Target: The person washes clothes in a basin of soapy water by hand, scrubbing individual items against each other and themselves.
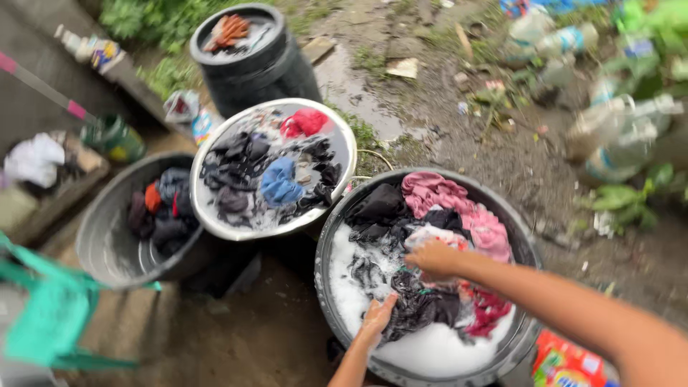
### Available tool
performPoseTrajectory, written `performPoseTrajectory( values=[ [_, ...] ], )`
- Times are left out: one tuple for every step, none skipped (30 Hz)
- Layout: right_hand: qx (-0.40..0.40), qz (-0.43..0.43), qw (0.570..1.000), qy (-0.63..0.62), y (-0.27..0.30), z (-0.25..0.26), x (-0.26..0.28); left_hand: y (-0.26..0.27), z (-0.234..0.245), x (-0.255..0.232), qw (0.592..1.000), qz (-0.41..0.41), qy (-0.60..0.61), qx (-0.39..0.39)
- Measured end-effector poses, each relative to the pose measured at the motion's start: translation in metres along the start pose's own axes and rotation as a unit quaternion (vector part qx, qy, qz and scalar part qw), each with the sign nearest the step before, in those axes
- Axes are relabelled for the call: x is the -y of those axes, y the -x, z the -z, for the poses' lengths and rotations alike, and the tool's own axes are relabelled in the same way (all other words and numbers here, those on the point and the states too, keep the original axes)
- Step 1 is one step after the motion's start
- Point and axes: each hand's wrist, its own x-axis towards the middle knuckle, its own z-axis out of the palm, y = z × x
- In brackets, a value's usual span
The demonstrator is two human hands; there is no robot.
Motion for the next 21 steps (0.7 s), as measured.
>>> performPoseTrajectory(
  values=[
    [-0.005, 0.018, 1.0, -0.002, -0.009, 0.006, 0.002, -0.001, 0.002, 0.002, 0.998, -0.058, 0.027, 0.02],
    [-0.006, 0.033, 0.999, -0.005, -0.019, 0.009, 0.008, 0.001, 0.001, 0.006, 0.991, -0.112, 0.056, 0.047],
    [0.013, 0.047, 0.999, 0.025, -0.033, 0.013, 0.016, -0.004, 0.009, 0.004, 0.992, -0.109, 0.037, 0.06],
    [0.041, 0.059, 0.996, 0.057, -0.043, 0.015, 0.027, -0.01, 0.01, -0.001, 0.993, -0.065, -0.093, 0.029],
    [-0.018, 0.1, 0.995, 0.008, -0.058, 0.015, 0.041, -0.012, 0.013, -0.002, 0.974, -0.024, -0.223, -0.003],
    [-0.075, 0.136, 0.987, -0.034, -0.071, 0.014, 0.047, -0.011, 0.016, 0.004, 0.993, -0.03, -0.112, 0.037],
    [0.003, 0.096, 0.994, -0.046, -0.085, 0.006, 0.065, -0.01, 0.028, 0.008, 0.997, -0.031, 0.001, 0.076],
    [0.07, 0.035, 0.997, 0.019, -0.101, 0.003, 0.086, -0.01, 0.029, 0.006, 0.991, -0.102, 0.014, 0.082],
    [0.072, 0.016, 0.997, 0.02, -0.108, 0.001, 0.099, -0.009, 0.026, 0.003, 0.981, -0.172, 0.03, 0.089],
    [-0.007, 0.057, 0.997, -0.05, -0.114, -0.004, 0.113, -0.01, 0.026, 0.002, 0.988, -0.143, 0.021, 0.059],
    [-0.087, 0.097, 0.984, -0.117, -0.114, -0.008, 0.116, -0.01, 0.027, 0.001, 0.993, -0.115, 0.012, 0.029],
    [-0.08, 0.093, 0.986, -0.117, -0.112, -0.01, 0.118, -0.007, 0.029, 0.004, 0.993, -0.112, 0.017, 0.034],
    [-0.064, 0.064, 0.989, -0.114, -0.108, -0.013, 0.122, -0.004, 0.032, 0.006, 0.998, -0.009, 0.05, 0.033],
    [-0.05, 0.039, 0.992, -0.11, -0.106, -0.013, 0.124, -0.004, 0.038, 0.004, 0.992, 0.093, 0.082, 0.026],
    [-0.045, 0.039, 0.992, -0.108, -0.097, -0.013, 0.119, -0.006, 0.04, -0.003, 0.991, 0.094, 0.088, 0.028],
    [-0.12, 0.052, 0.977, -0.168, -0.085, -0.012, 0.113, -0.007, 0.045, -0.013, 0.967, 0.059, 0.23, 0.091],
    [-0.194, 0.064, 0.952, -0.228, -0.072, -0.012, 0.106, -0.003, 0.048, -0.024, 0.918, 0.018, 0.368, 0.151],
    [-0.188, 0.07, 0.953, -0.227, -0.058, -0.015, 0.103, 0.006, 0.052, -0.033, 0.915, 0.019, 0.374, 0.147],
    [-0.252, 0.053, 0.934, -0.247, -0.041, -0.021, 0.1, 0.016, 0.059, -0.047, 0.91, -0.018, 0.377, 0.171],
    [-0.315, 0.038, 0.911, -0.265, -0.027, -0.027, 0.094, 0.027, 0.065, -0.064, 0.903, -0.058, 0.38, 0.194],
    [-0.308, 0.045, 0.913, -0.263, -0.016, -0.037, 0.091, 0.04, 0.067, -0.081, 0.9, -0.06, 0.388, 0.189]
  ],
)
